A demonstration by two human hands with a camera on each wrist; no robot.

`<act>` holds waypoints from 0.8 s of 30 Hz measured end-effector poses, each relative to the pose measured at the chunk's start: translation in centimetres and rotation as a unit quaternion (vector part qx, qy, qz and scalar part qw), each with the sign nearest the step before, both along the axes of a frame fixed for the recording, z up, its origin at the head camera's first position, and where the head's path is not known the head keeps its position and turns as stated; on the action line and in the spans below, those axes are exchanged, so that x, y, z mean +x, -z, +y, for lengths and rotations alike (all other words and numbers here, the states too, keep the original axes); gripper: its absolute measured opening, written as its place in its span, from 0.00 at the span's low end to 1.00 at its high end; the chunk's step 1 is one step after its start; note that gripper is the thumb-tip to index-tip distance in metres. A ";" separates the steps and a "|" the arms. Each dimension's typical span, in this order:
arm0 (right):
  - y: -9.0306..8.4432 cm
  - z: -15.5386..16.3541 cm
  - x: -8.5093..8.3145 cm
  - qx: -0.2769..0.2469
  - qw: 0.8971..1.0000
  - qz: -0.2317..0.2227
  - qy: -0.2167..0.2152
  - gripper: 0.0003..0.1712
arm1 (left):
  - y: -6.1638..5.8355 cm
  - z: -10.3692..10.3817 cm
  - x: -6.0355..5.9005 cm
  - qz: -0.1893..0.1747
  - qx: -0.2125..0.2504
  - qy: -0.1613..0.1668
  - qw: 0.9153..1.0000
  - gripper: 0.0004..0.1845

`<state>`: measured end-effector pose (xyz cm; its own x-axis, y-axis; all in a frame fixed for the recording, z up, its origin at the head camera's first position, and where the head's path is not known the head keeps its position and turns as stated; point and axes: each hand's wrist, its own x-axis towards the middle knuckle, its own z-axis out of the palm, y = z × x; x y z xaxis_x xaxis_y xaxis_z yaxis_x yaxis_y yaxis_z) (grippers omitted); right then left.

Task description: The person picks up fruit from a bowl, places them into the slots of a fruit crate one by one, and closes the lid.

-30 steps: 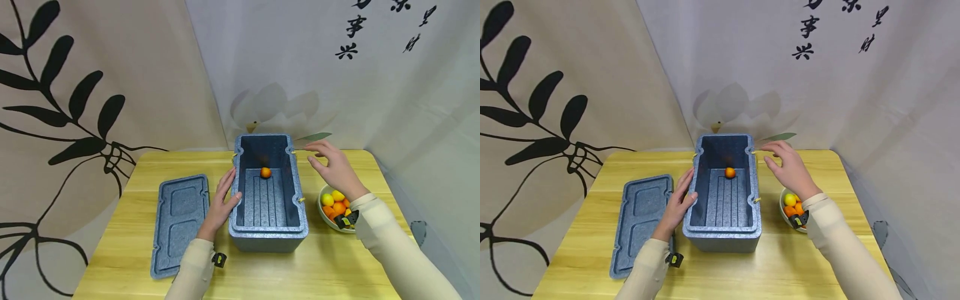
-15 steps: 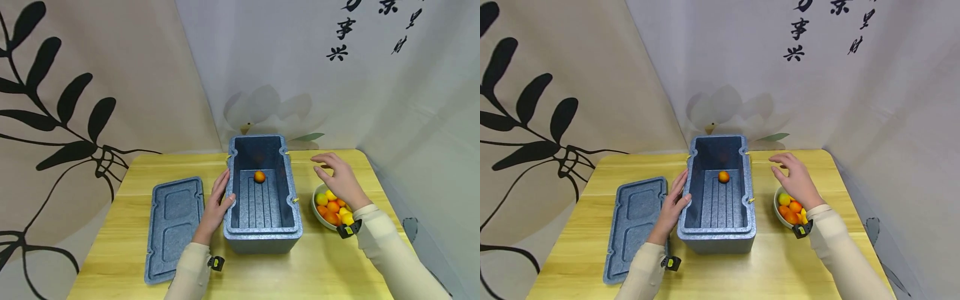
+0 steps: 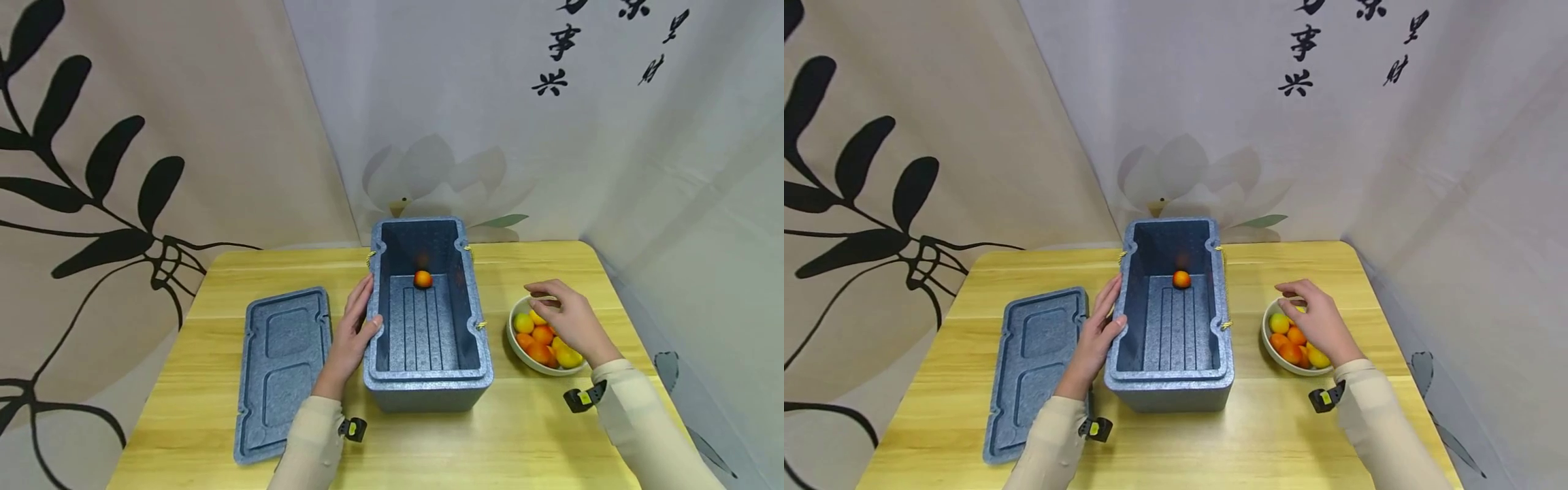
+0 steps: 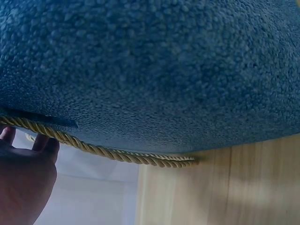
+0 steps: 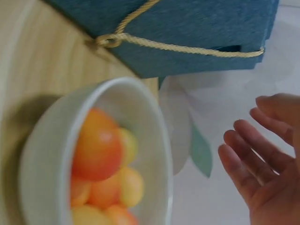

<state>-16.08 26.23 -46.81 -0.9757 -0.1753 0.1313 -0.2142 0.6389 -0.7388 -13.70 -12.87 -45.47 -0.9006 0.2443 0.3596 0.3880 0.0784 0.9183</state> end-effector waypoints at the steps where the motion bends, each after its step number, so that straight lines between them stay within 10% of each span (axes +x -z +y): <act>1: 0.3 0.2 0.2 0.004 1.000 -0.001 0.000 0.17 | 0.0 0.0 0.0 -0.001 -0.001 -0.001 1.000 0.33; 24: 4.2 2.5 3.0 -0.009 0.997 -0.078 0.004 0.20 | 0.0 0.1 0.0 -0.017 0.006 -0.003 1.000 0.33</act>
